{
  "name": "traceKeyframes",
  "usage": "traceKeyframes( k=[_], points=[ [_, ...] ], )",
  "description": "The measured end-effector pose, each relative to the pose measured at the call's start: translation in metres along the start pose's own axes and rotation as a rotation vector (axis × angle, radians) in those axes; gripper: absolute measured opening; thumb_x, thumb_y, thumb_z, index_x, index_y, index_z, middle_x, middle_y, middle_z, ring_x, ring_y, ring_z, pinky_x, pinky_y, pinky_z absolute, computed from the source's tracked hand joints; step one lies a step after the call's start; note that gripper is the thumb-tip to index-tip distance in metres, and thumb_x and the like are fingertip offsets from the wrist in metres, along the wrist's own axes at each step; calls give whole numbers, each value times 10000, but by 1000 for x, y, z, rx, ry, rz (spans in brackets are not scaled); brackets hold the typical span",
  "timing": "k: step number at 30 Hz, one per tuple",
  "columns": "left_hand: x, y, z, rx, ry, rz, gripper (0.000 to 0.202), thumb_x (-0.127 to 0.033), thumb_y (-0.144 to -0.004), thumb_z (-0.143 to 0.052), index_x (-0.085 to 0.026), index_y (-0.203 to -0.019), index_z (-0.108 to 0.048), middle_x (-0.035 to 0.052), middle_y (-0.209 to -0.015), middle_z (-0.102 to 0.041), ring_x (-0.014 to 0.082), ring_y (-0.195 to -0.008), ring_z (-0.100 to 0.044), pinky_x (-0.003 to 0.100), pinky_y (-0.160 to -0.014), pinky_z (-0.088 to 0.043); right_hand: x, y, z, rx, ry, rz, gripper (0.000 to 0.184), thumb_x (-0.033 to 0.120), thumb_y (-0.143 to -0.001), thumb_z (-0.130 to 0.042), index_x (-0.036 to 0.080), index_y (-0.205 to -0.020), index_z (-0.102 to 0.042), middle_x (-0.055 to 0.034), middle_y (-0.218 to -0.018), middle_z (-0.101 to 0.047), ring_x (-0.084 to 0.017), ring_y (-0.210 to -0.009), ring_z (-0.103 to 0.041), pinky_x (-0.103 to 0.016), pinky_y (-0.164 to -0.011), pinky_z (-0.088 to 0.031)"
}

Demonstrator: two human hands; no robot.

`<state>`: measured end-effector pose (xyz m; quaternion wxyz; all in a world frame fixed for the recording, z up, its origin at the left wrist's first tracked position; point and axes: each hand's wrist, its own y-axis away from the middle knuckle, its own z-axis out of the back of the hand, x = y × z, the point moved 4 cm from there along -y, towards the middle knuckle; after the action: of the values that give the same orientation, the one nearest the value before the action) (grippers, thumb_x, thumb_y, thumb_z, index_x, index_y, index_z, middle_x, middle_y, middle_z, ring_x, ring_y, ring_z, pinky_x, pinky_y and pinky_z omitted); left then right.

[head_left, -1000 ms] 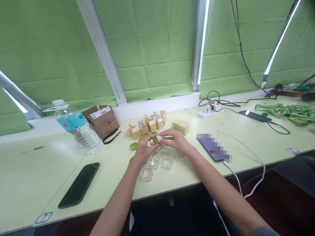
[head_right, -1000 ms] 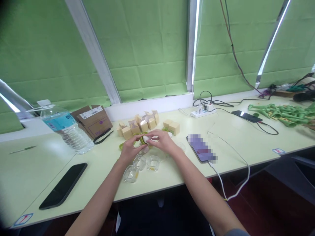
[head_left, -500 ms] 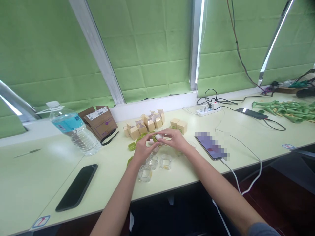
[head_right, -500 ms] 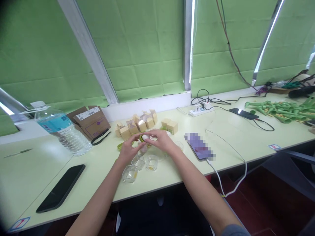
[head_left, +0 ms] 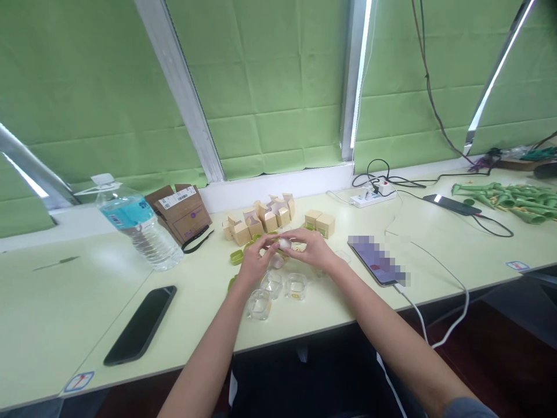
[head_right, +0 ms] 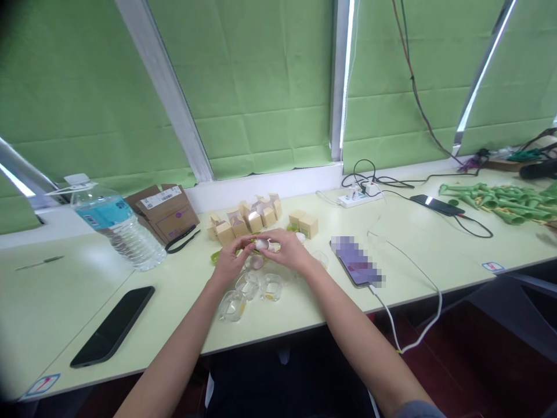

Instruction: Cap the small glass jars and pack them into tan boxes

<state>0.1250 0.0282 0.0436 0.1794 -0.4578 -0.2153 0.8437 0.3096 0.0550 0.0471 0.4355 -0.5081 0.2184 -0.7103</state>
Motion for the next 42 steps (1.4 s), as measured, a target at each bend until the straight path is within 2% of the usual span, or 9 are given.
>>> traceKeyframes(
  k=[9, 15, 19, 25, 32, 37, 42],
  points=[
    [6, 3, -2, -22, 95, 59, 333, -489, -899, -656, -222, -1096, -678, 53, -976, -759, 209, -924, -709, 310, -825, -532, 2, -2, -2, -30, 29, 28, 354, 314, -831, -801, 278, -1180, -753, -51, -1149, -772, -232, -1064, -715, -398, -959, -571],
    [1, 1, -2, 15, 141, 63, 296, -481, -912, -633, -213, -1035, -640, 39, -899, -733, 188, -860, -690, 288, -779, -519, 1, -2, -4, -17, 67, 61, 362, 315, -828, -807, 287, -1184, -750, -58, -1156, -769, -237, -1068, -709, -422, -967, -565],
    [-4, 2, -5, 15, 111, 45, 261, -462, -927, -605, -214, -1008, -609, 24, -878, -709, 177, -847, -681, 283, -789, -517, 1, -3, -4, -25, 112, 71, 364, 318, -812, -822, 282, -1168, -754, -60, -1116, -779, -238, -1020, -710, -429, -936, -570],
    [-13, 3, -5, -47, -33, -11, 174, -378, -947, -547, -218, -996, -594, 24, -903, -704, 177, -858, -679, 291, -809, -509, 5, -4, -7, -66, 144, 101, 283, 299, -854, -773, 257, -1134, -766, -77, -1099, -772, -228, -999, -701, -399, -904, -575],
    [-16, 3, -7, -77, -119, -47, 134, -326, -947, -521, -215, -987, -584, 33, -931, -711, 183, -871, -691, 309, -825, -511, 0, -3, -12, -126, 160, 55, 284, 262, -816, -755, 244, -1098, -782, -66, -981, -679, -190, -893, -675, -329, -806, -580],
    [-13, 4, -9, -67, -134, -50, 154, -343, -954, -505, -223, -1020, -575, 36, -951, -711, 188, -894, -692, 315, -845, -509, -5, -2, -14, -121, 178, 50, 303, 257, -810, -761, 258, -1112, -786, -46, -901, -626, -176, -818, -639, -312, -739, -565],
    [-15, 3, -8, -55, -120, -42, 181, -374, -963, -501, -225, -1022, -586, 41, -971, -721, 192, -909, -695, 315, -855, -511, -5, -3, -12, -87, 172, 46, 297, 269, -825, -757, 263, -1121, -783, -44, -886, -633, -174, -810, -642, -305, -724, -558]
  ],
)
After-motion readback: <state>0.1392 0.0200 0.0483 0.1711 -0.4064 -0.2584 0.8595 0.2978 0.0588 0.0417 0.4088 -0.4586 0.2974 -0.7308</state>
